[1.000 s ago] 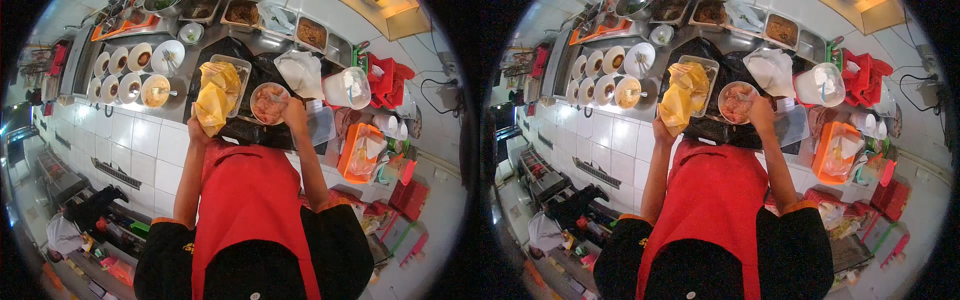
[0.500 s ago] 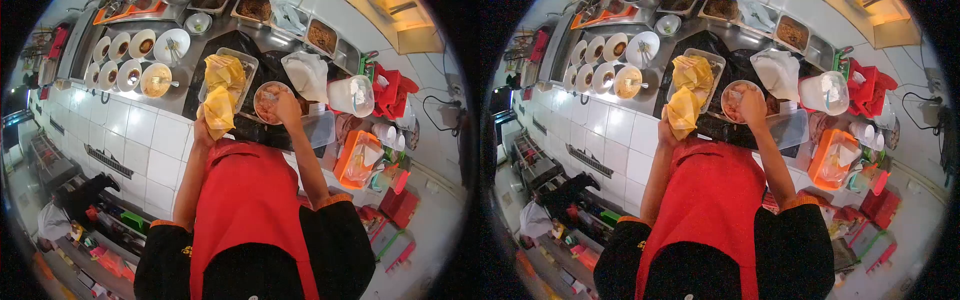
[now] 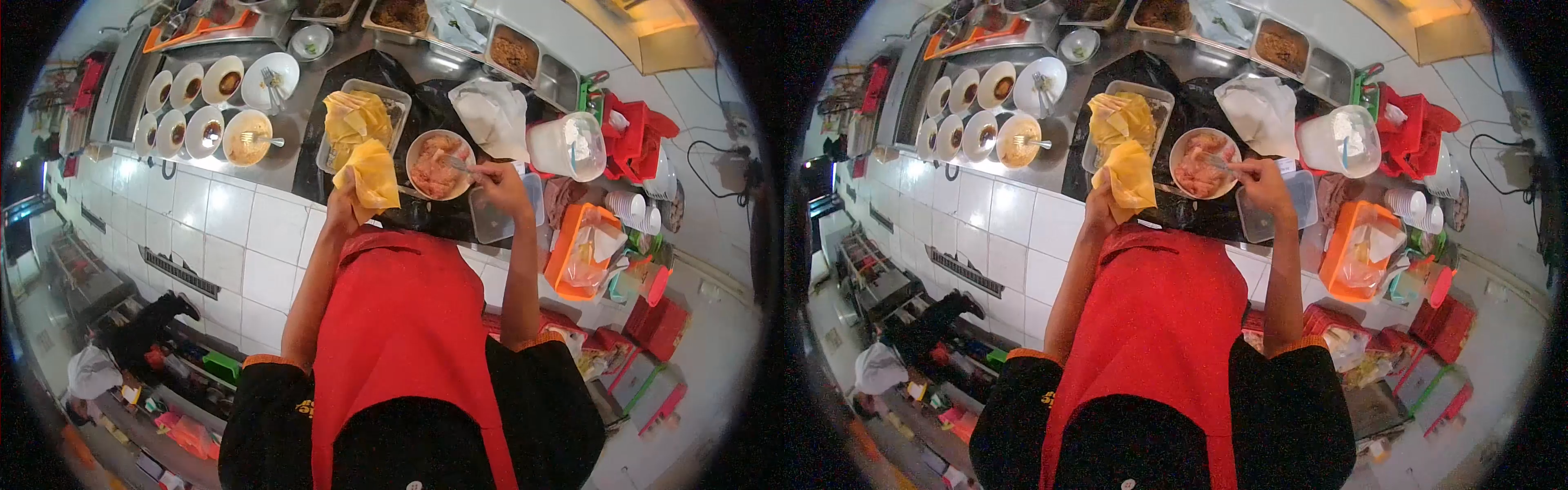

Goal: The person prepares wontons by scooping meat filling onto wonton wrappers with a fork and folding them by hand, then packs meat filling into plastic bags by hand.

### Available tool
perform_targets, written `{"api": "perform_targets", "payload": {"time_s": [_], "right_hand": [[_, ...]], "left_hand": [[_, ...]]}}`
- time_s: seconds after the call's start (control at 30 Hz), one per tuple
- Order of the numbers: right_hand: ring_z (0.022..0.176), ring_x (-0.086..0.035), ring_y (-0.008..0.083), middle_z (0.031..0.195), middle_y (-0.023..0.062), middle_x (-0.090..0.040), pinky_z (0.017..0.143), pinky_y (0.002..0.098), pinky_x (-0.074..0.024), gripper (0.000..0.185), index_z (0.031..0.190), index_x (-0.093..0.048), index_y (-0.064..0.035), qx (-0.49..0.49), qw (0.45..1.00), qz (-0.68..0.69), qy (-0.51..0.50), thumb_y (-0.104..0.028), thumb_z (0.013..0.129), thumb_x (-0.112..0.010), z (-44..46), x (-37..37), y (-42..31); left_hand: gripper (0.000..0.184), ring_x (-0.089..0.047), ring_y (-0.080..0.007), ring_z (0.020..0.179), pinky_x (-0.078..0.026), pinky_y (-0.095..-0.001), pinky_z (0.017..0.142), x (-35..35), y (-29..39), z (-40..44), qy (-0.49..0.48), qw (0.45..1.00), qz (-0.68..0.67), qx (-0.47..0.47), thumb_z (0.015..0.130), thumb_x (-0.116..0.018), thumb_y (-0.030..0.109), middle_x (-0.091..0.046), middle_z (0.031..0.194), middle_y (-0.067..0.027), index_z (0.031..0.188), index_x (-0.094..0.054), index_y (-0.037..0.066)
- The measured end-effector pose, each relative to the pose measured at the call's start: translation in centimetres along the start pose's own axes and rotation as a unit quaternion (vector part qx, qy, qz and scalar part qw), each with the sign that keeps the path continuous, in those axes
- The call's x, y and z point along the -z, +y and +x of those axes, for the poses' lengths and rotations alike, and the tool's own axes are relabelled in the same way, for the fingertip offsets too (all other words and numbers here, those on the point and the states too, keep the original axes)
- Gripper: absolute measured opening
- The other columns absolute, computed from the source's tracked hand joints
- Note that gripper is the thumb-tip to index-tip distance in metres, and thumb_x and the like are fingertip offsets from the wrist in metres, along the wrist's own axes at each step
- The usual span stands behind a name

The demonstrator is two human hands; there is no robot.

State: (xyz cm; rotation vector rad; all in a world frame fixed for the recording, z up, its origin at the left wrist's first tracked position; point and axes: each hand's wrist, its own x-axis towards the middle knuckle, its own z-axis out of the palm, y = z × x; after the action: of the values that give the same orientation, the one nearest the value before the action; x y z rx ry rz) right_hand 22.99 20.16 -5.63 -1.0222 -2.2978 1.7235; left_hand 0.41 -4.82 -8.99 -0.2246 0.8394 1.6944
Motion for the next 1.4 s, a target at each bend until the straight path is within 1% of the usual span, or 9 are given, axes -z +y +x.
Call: {"api": "perform_targets", "payload": {"time_s": [0.17,0.33,0.4,0.7,0.83,0.9,1.0,1.2,1.4], "right_hand": [[0.076,-0.058,0.0094,0.089,0.0084,-0.068,0.063,0.0231,-0.0437,0.025,0.106,-0.072,-0.0044,0.111,0.99,0.037,0.079,0.004,0.086,-0.061,-3.0,-0.7,-7.3],[0.083,-0.062,0.0138,0.092,0.0076,-0.067,0.07,0.0228,-0.0468,0.028,0.102,-0.073,-0.0032,0.187,0.966,-0.02,0.175,0.011,0.082,-0.06,-3.4,-2.2,-9.7],[0.087,-0.063,0.015,0.094,0.0083,-0.067,0.072,0.023,-0.0473,0.027,0.1,-0.072,-0.001,0.191,0.962,0.007,0.193,0.013,0.082,-0.059,-3.0,-2.6,-8.7],[0.084,-0.058,0.0104,0.094,0.0067,-0.063,0.072,0.0203,-0.0438,0.022,0.103,-0.07,0.0022,0.144,0.971,0.128,0.14,0.009,0.085,-0.06,-3.4,-1.4,-9.1],[0.072,-0.053,0.0072,0.093,0.0056,-0.064,0.063,0.0199,-0.0422,0.021,0.106,-0.068,0.0037,0.15,0.968,0.16,0.123,0.007,0.09,-0.057,-3.3,-1.3,-8.8],[0.071,-0.053,0.0072,0.093,0.0056,-0.064,0.063,0.0199,-0.0421,0.021,0.107,-0.068,0.0036,0.151,0.969,0.153,0.119,0.008,0.09,-0.056,-3.2,-1.1,-9.1],[0.083,-0.059,0.011,0.093,0.0077,-0.065,0.073,0.0209,-0.044,0.027,0.104,-0.071,0.0001,0.103,0.977,0.14,0.122,0.012,0.083,-0.058,-2.9,-1.3,-9.8],[0.074,-0.056,0.0089,0.092,0.0061,-0.065,0.064,0.0198,-0.0422,0.033,0.101,-0.072,-0.0005,0.258,0.949,0.056,0.173,0.015,0.08,-0.052,-1.2,-2.2,-9.6],[0.082,-0.061,0.0145,0.088,0.0102,-0.066,0.072,0.0233,-0.0453,0.034,0.101,-0.072,0.0004,0.123,0.975,0.128,0.137,0.016,0.077,-0.054,-3.2,0.1,-11.7]], "left_hand": [[0.054,-0.063,-0.029,0.107,-0.055,-0.0455,0.084,-3.8,-1.0,0.3,-0.074,0.995,-0.03,0.065,0.101,-0.041,0.045,-0.058,0.127,-0.0126,0.138,-0.041,0.005],[0.047,-0.06,-0.0292,0.113,-0.052,-0.0435,0.092,-8.3,-0.6,-0.1,-0.083,0.991,-0.017,0.103,0.103,-0.037,0.036,-0.056,0.13,-0.0148,0.137,-0.042,0.005],[0.046,-0.061,-0.033,0.112,-0.051,-0.0523,0.092,-8.8,-0.6,0.4,-0.048,0.997,-0.014,0.067,0.099,-0.04,0.029,-0.056,0.13,-0.016,0.137,-0.043,0.004],[0.049,-0.055,-0.0318,0.121,-0.05,-0.0546,0.094,-10.4,0.2,0.1,-0.111,0.992,0.028,-0.048,0.103,-0.041,0.038,-0.049,0.137,-0.0136,0.143,-0.034,0.01],[0.061,-0.057,-0.0301,0.118,-0.054,-0.0461,0.091,-11.2,0.2,-0.3,-0.092,0.991,0.042,-0.086,0.1,-0.039,0.051,-0.05,0.135,-0.0143,0.143,-0.033,0.007],[0.05,-0.052,-0.0276,0.125,-0.048,-0.0466,0.099,-11.5,0.4,-0.7,-0.123,0.977,0.089,-0.15,0.103,-0.04,0.037,-0.049,0.136,-0.0125,0.142,-0.034,0.006],[0.052,-0.053,-0.0259,0.123,-0.048,-0.0444,0.099,-11.1,0.2,-0.8,-0.117,0.962,0.177,-0.169,0.103,-0.041,0.037,-0.049,0.136,-0.012,0.143,-0.033,0.005],[0.052,-0.054,-0.0282,0.122,-0.049,-0.0452,0.1,-10.5,0.5,-0.9,-0.151,0.986,-0.005,-0.074,0.104,-0.038,0.038,-0.048,0.136,-0.014,0.142,-0.031,0.004],[0.053,-0.052,-0.0288,0.125,-0.047,-0.0474,0.103,-11.0,1.8,-1.6,-0.071,0.993,0.024,-0.095,0.104,-0.037,0.038,-0.048,0.136,-0.0134,0.144,-0.028,0.005]]}}
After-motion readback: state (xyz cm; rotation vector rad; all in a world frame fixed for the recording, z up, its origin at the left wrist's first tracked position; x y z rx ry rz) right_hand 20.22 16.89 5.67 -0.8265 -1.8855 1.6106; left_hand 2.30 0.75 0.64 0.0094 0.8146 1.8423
